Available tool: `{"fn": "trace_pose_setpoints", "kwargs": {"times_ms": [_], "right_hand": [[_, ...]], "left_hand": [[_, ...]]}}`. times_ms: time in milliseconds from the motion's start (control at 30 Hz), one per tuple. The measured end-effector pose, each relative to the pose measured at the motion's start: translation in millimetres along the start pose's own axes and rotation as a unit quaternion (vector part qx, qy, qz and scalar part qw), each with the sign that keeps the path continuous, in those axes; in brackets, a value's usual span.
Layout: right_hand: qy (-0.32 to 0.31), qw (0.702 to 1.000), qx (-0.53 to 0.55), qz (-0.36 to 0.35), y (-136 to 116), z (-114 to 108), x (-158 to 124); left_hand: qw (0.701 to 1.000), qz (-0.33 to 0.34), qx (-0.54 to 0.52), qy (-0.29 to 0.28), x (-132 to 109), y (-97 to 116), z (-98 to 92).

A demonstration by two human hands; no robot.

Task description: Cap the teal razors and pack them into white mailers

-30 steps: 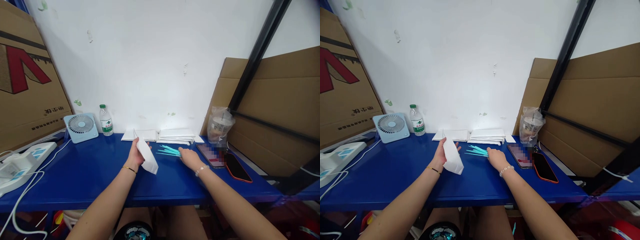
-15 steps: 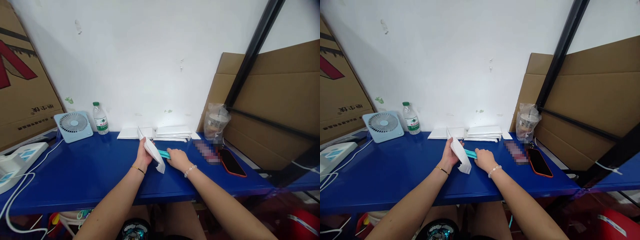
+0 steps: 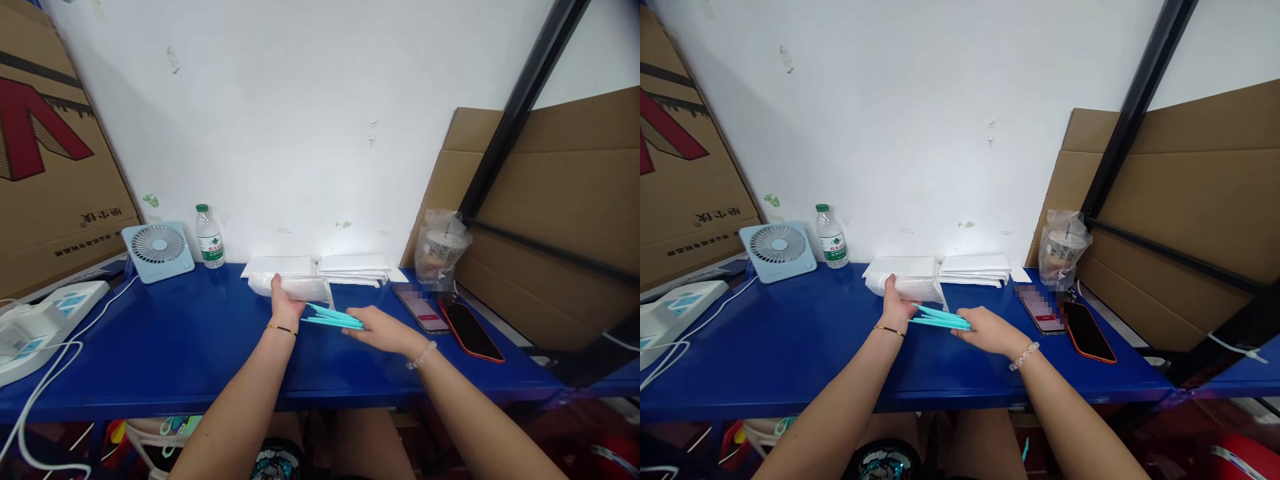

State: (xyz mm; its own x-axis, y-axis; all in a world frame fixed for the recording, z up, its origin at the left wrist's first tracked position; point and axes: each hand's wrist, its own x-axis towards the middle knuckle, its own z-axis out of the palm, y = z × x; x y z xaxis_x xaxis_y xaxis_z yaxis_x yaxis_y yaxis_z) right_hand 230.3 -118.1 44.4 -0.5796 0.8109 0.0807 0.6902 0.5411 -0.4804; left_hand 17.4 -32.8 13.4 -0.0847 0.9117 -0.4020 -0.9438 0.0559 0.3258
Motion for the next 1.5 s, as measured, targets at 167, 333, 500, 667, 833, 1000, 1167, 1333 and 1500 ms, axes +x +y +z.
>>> {"fn": "trace_pose_setpoints", "kwargs": {"times_ms": [167, 333, 500, 667, 833, 1000, 1167, 1333, 1500], "right_hand": [[0.070, 0.993, -0.009, 0.096, 16.9, -2.4, 5.1], [0.074, 0.987, 0.062, 0.128, 30.9, -4.4, 0.1], [0.089, 0.946, 0.298, 0.090, 21.7, 6.2, 3.7], [0.130, 0.862, 0.486, 0.060, 4.2, 21.8, 17.7], [0.120, 0.683, 0.713, 0.104, -8.9, 30.8, 26.1], [0.068, 0.694, 0.704, 0.134, -18.1, 42.3, 19.9], [0.185, 0.919, 0.332, 0.101, -14.6, 41.9, 1.0], [0.184, 0.980, 0.011, 0.078, -7.9, 27.0, -10.6], [0.109, 0.975, -0.127, 0.149, -6.4, 13.2, -13.0]], "left_hand": [[1.000, -0.026, 0.011, 0.011, -3.5, -1.9, -5.0], [0.999, -0.012, 0.037, 0.022, -8.1, 4.3, -4.5], [0.999, -0.008, 0.037, -0.011, -17.7, -3.5, 0.5], [0.995, 0.014, 0.030, -0.094, -38.7, -5.4, 4.5], [0.952, 0.067, 0.014, -0.299, -70.6, -7.3, -6.6], [0.931, 0.035, 0.029, -0.363, -78.2, -19.1, -10.6], [0.980, 0.058, -0.066, -0.181, -57.7, -15.5, -0.8], [0.985, 0.022, -0.102, -0.139, -47.6, -17.0, -1.4], [0.982, 0.026, -0.103, -0.153, -51.4, -22.0, -2.3]]}}
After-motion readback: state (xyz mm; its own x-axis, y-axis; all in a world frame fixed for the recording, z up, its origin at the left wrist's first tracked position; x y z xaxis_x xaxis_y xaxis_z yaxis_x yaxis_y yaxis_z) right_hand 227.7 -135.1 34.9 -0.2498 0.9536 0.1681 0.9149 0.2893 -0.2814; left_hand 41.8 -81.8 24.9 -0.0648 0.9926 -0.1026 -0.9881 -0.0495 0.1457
